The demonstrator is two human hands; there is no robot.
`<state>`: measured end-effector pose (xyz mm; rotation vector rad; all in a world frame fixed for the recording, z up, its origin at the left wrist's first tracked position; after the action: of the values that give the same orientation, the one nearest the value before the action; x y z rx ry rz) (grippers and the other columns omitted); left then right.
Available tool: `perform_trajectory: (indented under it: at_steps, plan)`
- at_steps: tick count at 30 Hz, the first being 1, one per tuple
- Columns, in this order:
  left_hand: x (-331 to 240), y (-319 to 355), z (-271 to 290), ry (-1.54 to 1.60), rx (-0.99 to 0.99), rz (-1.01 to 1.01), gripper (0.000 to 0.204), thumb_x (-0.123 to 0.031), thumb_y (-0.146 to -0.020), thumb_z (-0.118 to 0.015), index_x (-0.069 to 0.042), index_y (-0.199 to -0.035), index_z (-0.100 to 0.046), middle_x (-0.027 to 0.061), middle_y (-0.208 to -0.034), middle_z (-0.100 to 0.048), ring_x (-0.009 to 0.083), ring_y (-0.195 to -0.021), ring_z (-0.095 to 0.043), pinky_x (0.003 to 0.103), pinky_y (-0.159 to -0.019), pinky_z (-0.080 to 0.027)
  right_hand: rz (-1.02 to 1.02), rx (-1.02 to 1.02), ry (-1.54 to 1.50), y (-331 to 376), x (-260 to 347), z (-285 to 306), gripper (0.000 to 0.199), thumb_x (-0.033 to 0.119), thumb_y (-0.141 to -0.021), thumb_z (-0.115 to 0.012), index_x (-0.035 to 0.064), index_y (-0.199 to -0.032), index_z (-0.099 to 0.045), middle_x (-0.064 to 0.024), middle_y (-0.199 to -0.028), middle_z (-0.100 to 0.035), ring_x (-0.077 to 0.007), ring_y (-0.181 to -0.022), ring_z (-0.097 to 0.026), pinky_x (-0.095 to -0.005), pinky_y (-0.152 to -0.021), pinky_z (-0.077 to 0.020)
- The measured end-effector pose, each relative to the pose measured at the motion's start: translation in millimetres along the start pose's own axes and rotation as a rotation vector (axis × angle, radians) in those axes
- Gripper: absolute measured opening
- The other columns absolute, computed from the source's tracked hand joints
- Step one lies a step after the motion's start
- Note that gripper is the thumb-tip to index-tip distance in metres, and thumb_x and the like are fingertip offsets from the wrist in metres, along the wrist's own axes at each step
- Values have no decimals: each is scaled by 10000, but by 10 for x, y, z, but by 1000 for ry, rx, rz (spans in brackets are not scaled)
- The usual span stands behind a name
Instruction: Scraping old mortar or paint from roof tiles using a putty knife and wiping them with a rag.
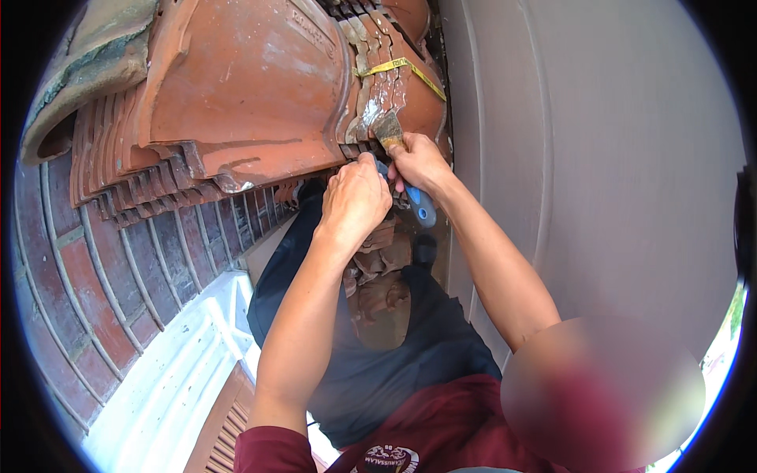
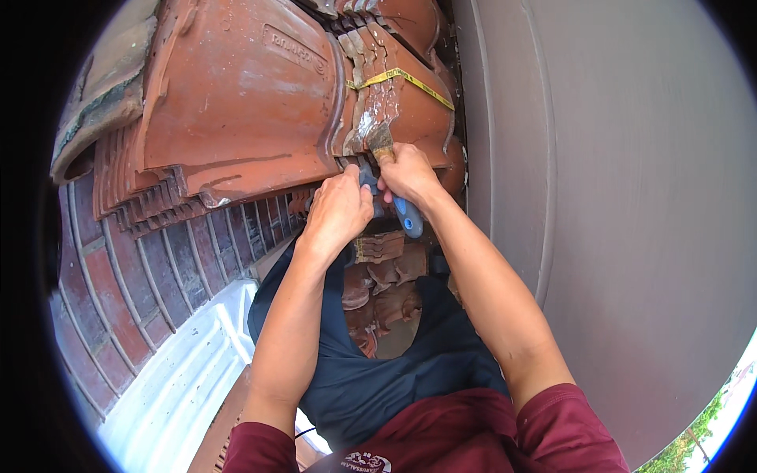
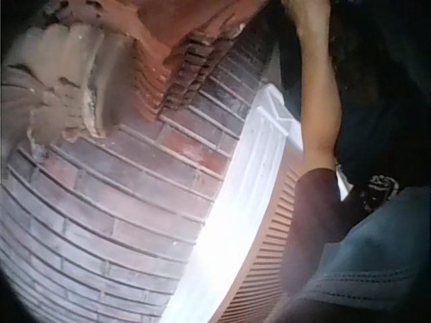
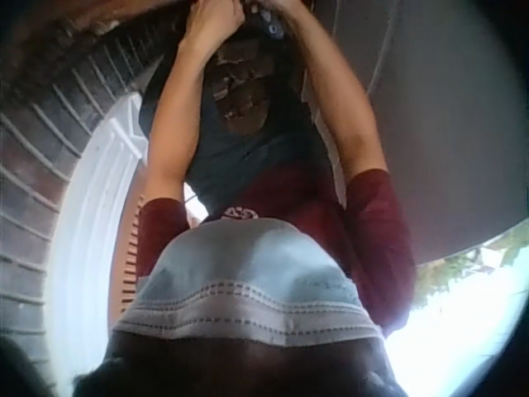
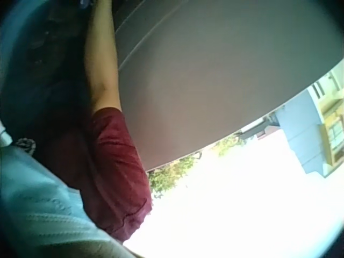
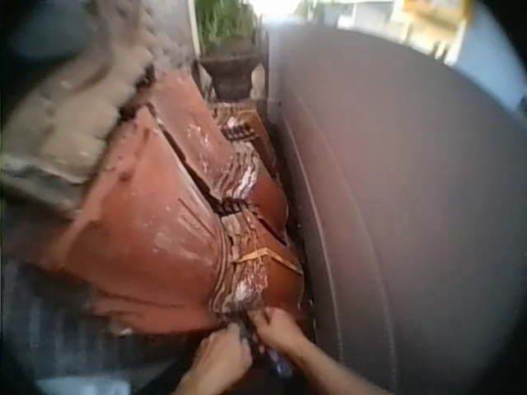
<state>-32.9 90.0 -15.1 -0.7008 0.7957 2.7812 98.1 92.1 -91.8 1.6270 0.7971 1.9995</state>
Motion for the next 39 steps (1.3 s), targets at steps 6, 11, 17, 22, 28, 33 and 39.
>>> perform_trajectory:
  at_steps: [6, 11, 17, 22, 28, 33, 39]
  plan:
    - [-32, 51, -84, -83, 147, -7, 239, -165, -890, -586, 44, -1001, -550, 311, -900, -664, 493, -929, -642, 549, -840, -509, 19, -82, 120, -54, 220, 184, 241, 165, -970, -492, -57, -941, -583, -126, -688, -684, -206, -513, -668, -362, -541, -543]
    - [-42, 91, -97, -101, 154, -6, 229, -158, -890, -588, 44, -991, -550, 309, -899, -665, 490, -923, -644, 556, -824, -513, 50, -69, 184, 52, 119, 52, 240, 158, -970, -478, -65, -966, -566, -153, -675, -671, -240, -518, -673, -384, -539, -546]
    - [-44, 99, -110, -82, 111, -28, 220, -141, -885, -588, 51, -986, -557, 296, -863, -670, 486, -884, -653, 546, -791, -525, 325, -313, 550, -291, 305, 240, 291, 180, -917, -523, -78, -974, -645, -336, -889, -668, -477, -895, -668, -526, -853, -512]
    - [-27, 123, -108, -103, 114, -28, 208, -135, -877, -591, 48, -976, -573, 287, -856, -675, 470, -870, -664, 533, -788, -534, 340, -270, 913, -356, 489, 291, 301, 158, -857, -525, -35, -1031, -675, -322, -987, -677, -447, -985, -668, -500, -886, -526]
    - [-34, 134, -70, -84, 145, -21, 268, -65, -833, -559, 74, -1056, -608, 291, -921, -692, 436, -920, -692, 495, -828, -552, 172, -288, 987, -207, 691, 223, 350, 277, -904, -554, 0, -1072, -685, -252, -1022, -705, -407, -998, -681, -463, -897, -539]
    - [-35, 154, -57, -65, 73, -51, 204, -124, -870, -581, 48, -980, -588, 274, -873, -686, 451, -869, -675, 520, -798, -538, 120, -316, 1003, -253, 707, 262, 382, 336, -927, -566, 10, -1087, -683, -231, -1044, -707, -392, -1020, -676, -454, -901, -538]
    - [17, 177, -79, -40, 85, -41, 204, -118, -867, -581, 55, -975, -587, 284, -865, -681, 456, -864, -674, 520, -800, -537, 146, -218, 1139, -296, 718, 198, 389, 344, -930, -563, 5, -1078, -684, -232, -1038, -707, -397, -1012, -676, -454, -898, -538]
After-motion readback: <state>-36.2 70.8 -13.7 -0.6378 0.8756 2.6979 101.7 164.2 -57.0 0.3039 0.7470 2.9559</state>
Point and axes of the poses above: each hand's wrist, its own y-axis away from the middle knuckle, its own z-axis out of the back of the hand, x = y × z, the point moved 5 cm from there along -y, towards the middle knuckle
